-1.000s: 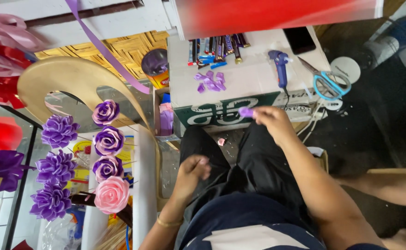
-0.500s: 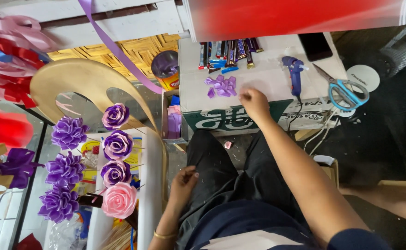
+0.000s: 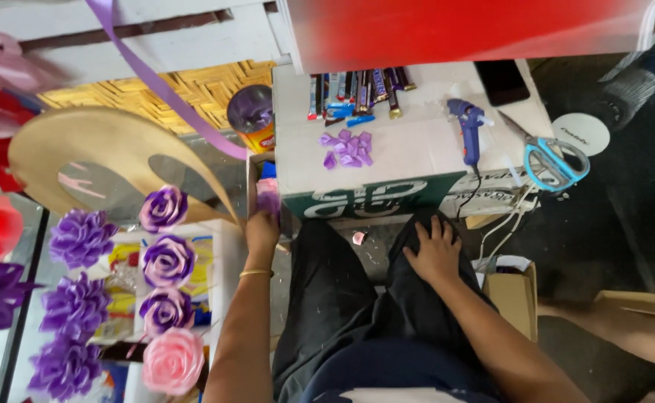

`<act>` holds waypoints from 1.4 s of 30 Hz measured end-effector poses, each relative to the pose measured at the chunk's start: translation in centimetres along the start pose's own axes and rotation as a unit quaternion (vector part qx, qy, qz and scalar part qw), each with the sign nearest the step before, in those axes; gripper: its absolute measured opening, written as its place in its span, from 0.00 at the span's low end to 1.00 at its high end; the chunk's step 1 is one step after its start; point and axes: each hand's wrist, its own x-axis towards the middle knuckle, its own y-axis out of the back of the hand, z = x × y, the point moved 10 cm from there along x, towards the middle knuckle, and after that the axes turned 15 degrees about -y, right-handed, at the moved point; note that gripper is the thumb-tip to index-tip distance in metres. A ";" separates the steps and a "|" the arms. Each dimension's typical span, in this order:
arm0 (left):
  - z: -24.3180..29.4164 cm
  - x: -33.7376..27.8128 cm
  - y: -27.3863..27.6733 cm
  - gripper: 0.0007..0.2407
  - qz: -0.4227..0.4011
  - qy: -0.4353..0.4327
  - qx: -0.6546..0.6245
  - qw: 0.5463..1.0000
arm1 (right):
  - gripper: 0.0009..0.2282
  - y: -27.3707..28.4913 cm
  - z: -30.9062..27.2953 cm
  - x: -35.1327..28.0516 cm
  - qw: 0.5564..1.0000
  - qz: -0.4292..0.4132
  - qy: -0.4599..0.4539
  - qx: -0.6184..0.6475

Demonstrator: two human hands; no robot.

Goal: The person assembles a ribbon flower by cutting small pieces of purple ribbon, applying hot glue to them, and folding them into petal shapes.

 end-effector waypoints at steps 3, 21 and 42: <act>-4.7 2.0 -5.7 0.12 -0.063 0.024 0.106 0.992 | 0.30 0.5 -0.4 -0.3 1.000 -0.005 -0.002 -0.008; -3.9 1.7 -3.9 0.10 -0.114 0.124 0.094 0.981 | 0.37 -0.7 0.0 0.8 0.999 -0.010 -0.027 -0.016; 1.5 -1.0 4.8 0.05 0.378 -0.127 -0.080 0.914 | 0.36 -0.1 0.1 0.9 1.000 0.018 -0.022 -0.008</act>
